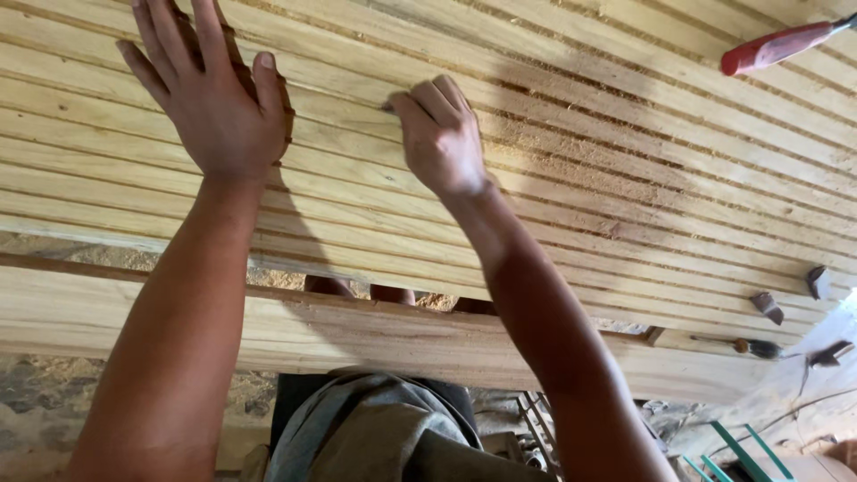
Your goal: The person sands a large wooden board using a sanding block, moving it back and forth along the grain. The person occasionally switches hands and adjusts position to cover different areas of the board.
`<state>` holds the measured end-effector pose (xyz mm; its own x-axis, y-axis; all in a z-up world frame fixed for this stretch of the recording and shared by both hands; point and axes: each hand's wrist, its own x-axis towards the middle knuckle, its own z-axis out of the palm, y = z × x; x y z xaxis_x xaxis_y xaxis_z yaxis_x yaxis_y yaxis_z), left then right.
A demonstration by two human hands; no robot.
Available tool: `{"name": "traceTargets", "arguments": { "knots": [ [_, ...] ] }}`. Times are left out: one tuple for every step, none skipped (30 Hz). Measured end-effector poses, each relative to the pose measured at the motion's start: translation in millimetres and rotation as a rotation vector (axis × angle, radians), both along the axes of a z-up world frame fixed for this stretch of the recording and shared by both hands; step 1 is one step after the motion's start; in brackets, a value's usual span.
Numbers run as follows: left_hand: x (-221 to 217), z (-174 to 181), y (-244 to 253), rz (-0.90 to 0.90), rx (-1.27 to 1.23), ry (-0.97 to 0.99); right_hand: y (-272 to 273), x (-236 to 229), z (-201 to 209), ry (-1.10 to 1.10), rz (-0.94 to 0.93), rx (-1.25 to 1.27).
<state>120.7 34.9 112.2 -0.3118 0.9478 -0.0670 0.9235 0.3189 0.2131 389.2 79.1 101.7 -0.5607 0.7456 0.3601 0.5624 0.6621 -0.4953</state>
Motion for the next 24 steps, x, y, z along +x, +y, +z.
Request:
{"name": "traceTargets", "arguments": {
  "knots": [
    [0.1,1.9,0.0,-0.007,0.02,-0.005,0.2,5.5,4.3,0.004,0.022,-0.023],
    [-0.1,3.4,0.6,-0.013,0.042,-0.01,0.3,17.6,12.5,-0.058,0.011,0.03],
    [-0.9,4.1,2.3,-0.019,0.064,-0.014,1.6,34.4,24.7,-0.119,-0.001,0.082],
    [-2.0,3.7,6.4,-0.019,0.052,-0.01,2.6,52.4,38.6,-0.147,-0.039,-0.022],
    [-3.5,2.2,11.0,-0.02,0.04,-0.007,3.9,62.9,49.1,-0.176,-0.078,-0.126],
    [-3.5,0.9,8.8,-0.007,0.023,0.0,4.7,69.3,55.7,-0.14,-0.071,-0.089],
    [-3.5,-1.4,7.3,-0.008,0.01,0.011,7.9,71.1,58.5,-0.103,-0.064,-0.051],
    [-3.9,-2.7,3.7,-0.018,-0.02,0.02,3.6,66.2,59.9,-0.069,-0.064,-0.031],
    [-3.3,-3.6,-0.5,-0.028,-0.049,0.028,3.6,54.5,54.1,-0.153,-0.049,-0.036],
    [-2.8,-4.8,-0.4,-0.02,-0.052,0.028,10.6,34.9,40.7,-0.229,-0.032,-0.02],
    [-1.9,-5.2,-0.2,-0.011,-0.054,0.027,8.7,14.1,28.4,-0.105,-0.013,-0.001],
    [-3.6,-5.3,3.8,-0.008,-0.051,0.028,7.7,-8.6,16.6,0.02,0.0,0.021],
    [-6.1,-5.0,7.6,0.002,-0.066,0.01,10.1,-27.3,5.2,0.029,0.022,0.029],
    [-2.9,-4.0,2.4,0.016,-0.091,-0.019,6.4,-34.2,-1.6,0.027,0.049,0.025],
    [0.4,-2.3,-3.4,0.03,-0.117,-0.048,-0.3,-34.6,-4.7,0.01,0.084,-0.009],
    [-0.3,-1.1,1.8,0.0,-0.044,-0.011,2.9,-33.8,-6.1,-0.004,0.108,-0.017],
    [-1.9,1.1,5.6,-0.029,0.028,0.027,6.8,-26.5,-3.3,-0.018,0.131,-0.026],
    [-2.8,2.0,8.9,-0.05,0.102,0.065,9.9,-13.8,1.7,-0.046,0.103,0.021],
    [-4.5,0.9,13.9,-0.044,0.111,0.047,16.2,1.3,7.1,-0.073,0.075,0.068],
    [-4.0,-0.3,7.9,-0.045,0.085,0.017,11.3,24.2,17.1,0.027,-0.013,-0.172],
    [-3.2,-2.7,2.9,-0.045,0.059,-0.012,4.1,43.4,27.0,0.127,-0.107,-0.409],
    [-3.5,-5.0,-0.2,-0.036,0.019,-0.01,1.6,55.0,32.8,0.049,-0.079,-0.262],
    [-2.9,-6.9,-2.7,-0.027,-0.022,-0.008,1.3,62.0,37.6,-0.028,-0.051,-0.114],
    [-4.4,-7.9,-2.0,-0.021,-0.058,-0.001,2.5,59.5,40.1,-0.099,-0.025,0.038]
  ]
}}
